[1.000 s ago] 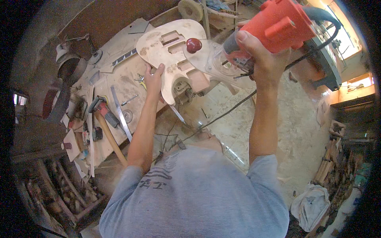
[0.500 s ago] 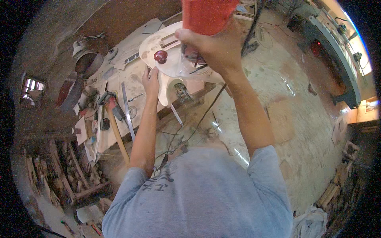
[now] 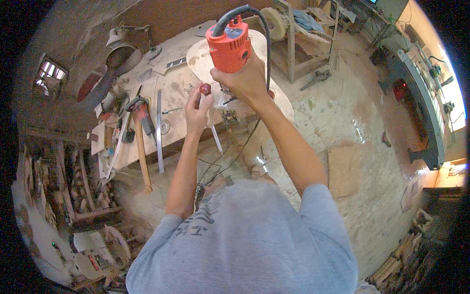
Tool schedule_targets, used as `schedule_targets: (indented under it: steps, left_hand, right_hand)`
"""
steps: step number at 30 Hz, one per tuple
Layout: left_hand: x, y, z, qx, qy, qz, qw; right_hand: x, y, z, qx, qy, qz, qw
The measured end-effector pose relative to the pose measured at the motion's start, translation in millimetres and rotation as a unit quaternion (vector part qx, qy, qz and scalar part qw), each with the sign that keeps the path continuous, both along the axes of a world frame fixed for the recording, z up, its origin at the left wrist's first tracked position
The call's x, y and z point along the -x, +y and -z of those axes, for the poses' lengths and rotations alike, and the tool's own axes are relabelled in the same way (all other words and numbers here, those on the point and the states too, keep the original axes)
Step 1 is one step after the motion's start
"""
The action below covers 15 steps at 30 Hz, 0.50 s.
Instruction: The person measures a wooden guitar body with a metal ruler and then uses a power router to carve a recessed area into the wood on a workbench.
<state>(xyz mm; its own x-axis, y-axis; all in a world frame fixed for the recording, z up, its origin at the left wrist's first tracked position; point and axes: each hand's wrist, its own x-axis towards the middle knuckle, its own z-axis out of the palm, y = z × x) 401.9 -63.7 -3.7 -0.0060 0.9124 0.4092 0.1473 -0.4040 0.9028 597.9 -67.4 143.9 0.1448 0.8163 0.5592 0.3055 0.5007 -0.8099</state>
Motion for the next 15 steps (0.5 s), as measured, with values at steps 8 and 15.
schedule_targets:
  steps: [8,15]
  left_hand:
    - [-2.3,-4.4,-0.6,0.036,-0.010,-0.044,0.998]
    - [-4.9,-3.9,-7.0,0.066,-0.007,-0.053,0.996]
  right_hand:
    - [9.2,-3.6,14.6,0.011,0.005,-0.015,1.000]
    - [10.5,5.3,17.4,0.014,-0.013,0.003,1.000]
